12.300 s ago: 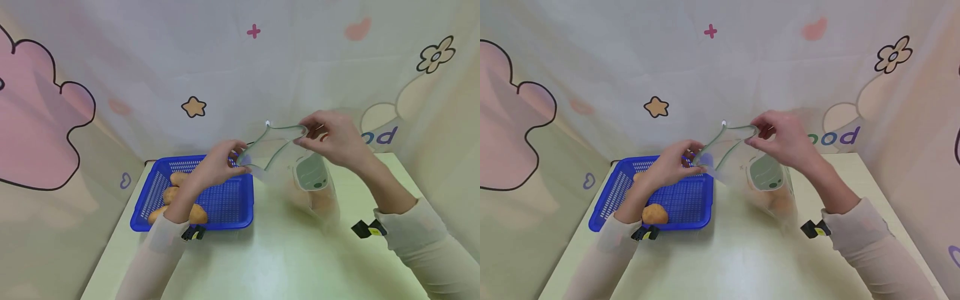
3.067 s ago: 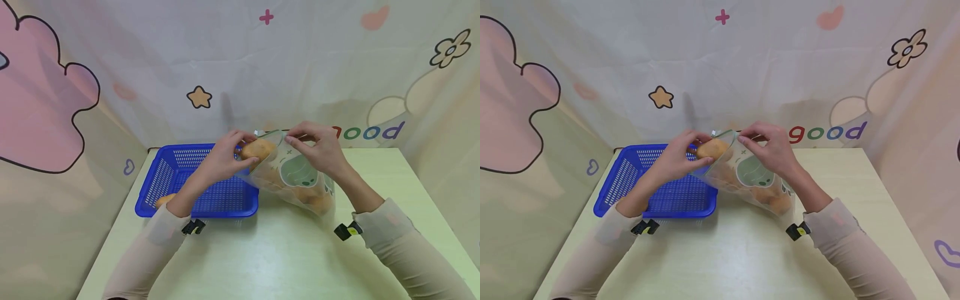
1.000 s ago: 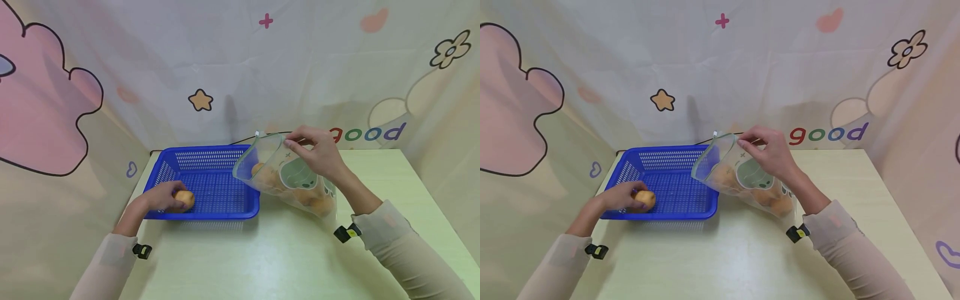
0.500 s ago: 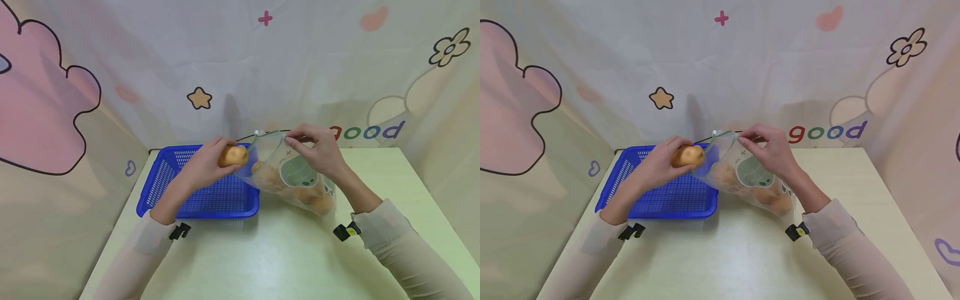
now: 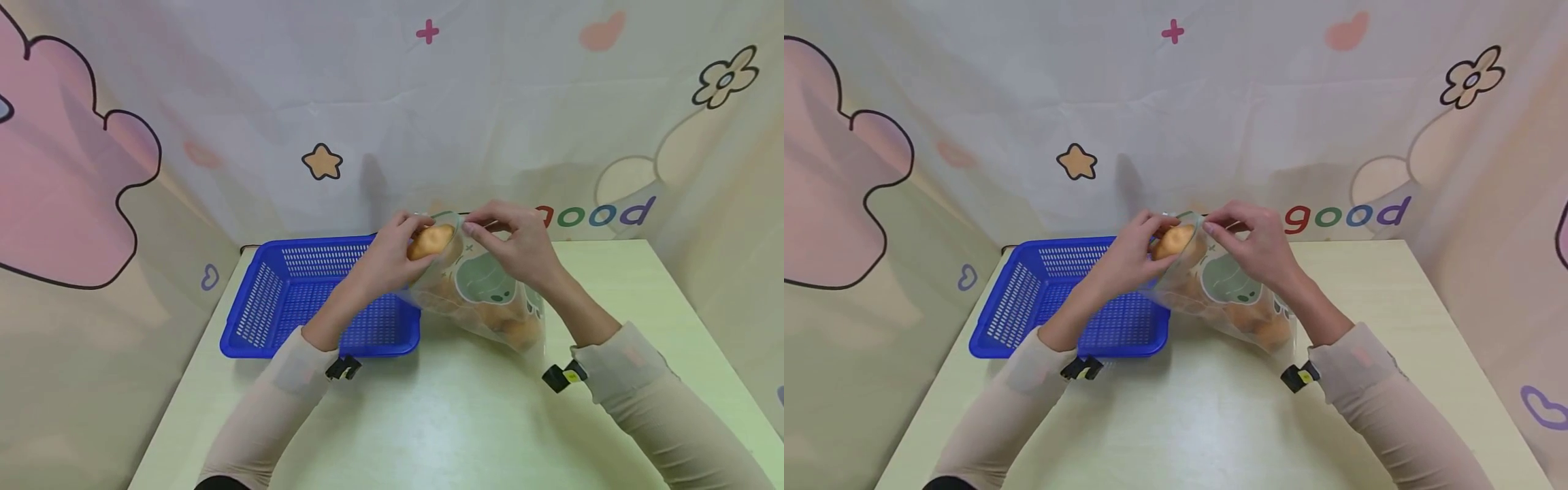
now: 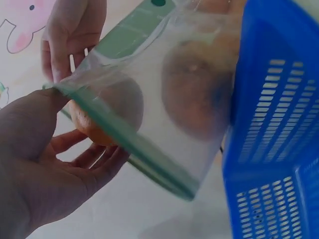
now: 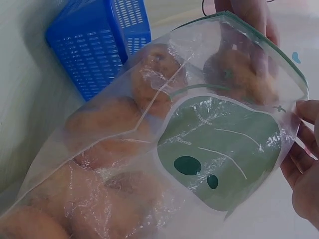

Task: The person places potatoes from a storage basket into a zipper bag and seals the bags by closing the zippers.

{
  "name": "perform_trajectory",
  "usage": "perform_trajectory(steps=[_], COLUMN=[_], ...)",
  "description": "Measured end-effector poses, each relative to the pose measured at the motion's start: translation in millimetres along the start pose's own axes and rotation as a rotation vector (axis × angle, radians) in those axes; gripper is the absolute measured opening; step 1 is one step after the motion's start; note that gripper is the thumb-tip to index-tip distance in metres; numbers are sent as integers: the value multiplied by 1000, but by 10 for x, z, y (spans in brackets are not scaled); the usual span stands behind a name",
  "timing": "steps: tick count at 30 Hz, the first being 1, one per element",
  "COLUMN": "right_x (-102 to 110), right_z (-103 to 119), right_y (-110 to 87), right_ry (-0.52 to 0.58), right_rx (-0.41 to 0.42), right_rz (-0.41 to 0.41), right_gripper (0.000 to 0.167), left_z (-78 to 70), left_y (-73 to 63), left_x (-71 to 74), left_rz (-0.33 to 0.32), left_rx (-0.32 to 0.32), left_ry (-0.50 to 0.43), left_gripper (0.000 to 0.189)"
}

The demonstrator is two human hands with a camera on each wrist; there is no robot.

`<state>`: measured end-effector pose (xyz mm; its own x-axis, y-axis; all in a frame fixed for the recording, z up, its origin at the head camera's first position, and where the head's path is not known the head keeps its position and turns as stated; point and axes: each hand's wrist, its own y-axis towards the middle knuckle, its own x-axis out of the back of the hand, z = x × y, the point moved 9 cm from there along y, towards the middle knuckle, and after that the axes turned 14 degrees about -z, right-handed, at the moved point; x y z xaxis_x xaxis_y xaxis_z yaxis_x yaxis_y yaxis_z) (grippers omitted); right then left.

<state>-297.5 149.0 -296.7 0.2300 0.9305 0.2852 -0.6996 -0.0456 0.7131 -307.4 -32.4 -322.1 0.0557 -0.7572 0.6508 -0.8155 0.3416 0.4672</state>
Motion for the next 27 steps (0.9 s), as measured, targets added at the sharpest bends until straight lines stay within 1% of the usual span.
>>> perform_trajectory(steps=[1,3,5,7,8,9,10,12,13,14,15,16,18,20,21,23,25,27], right_x=[-1,4,20,45,60,75,89,114,126,137,146,154,172,217,258,388,566,766], right_z=[2,4,-2,-9,-14,-19,-25,-35,-37,-40,-43,-45,-48,-47,-52,-77,-102,-151], right_y=[4,11,19,26,29,31,32,32,30,29,28,27,24,20,20,25,53,90], right_ry=[4,5,8,5,-1,-6,-9,-25,-35,-41,-47,-53,-64,-76,-78,-74,4,143], right_rx=[2,6,8,8,8,8,7,9,12,14,15,16,10,-4,-16,-54,-110,-183], right_rz=[-3,-10,-20,-29,-33,-37,-40,-41,-42,-42,-42,-40,-38,-42,-49,-78,-127,-189], right_gripper=[10,10,10,10,10,9,9,9,9,9,10,10,9,10,11,12,13,14], left_z=[10,41,98,185,246,308,379,514,573,626,665,697,723,703,666,539,359,152], left_y=[-7,-29,-60,-109,-140,-179,-224,-326,-375,-413,-437,-446,-431,-383,-348,-260,-146,-21], left_x=[-6,26,96,174,201,213,207,158,120,82,49,25,-1,12,27,78,151,248], left_rz=[-9,-43,-81,-89,-74,-40,7,127,184,226,255,266,256,217,195,150,105,43], left_rx=[7,12,15,28,45,66,92,144,164,175,179,181,167,141,127,88,47,-2], left_ry=[-20,-48,-78,-81,-66,-54,-37,-11,-8,-5,-13,-20,-42,-50,-59,-75,-88,-108], left_gripper=[51,49,48,53,58,66,75,93,99,102,99,93,77,62,57,55,57,58])
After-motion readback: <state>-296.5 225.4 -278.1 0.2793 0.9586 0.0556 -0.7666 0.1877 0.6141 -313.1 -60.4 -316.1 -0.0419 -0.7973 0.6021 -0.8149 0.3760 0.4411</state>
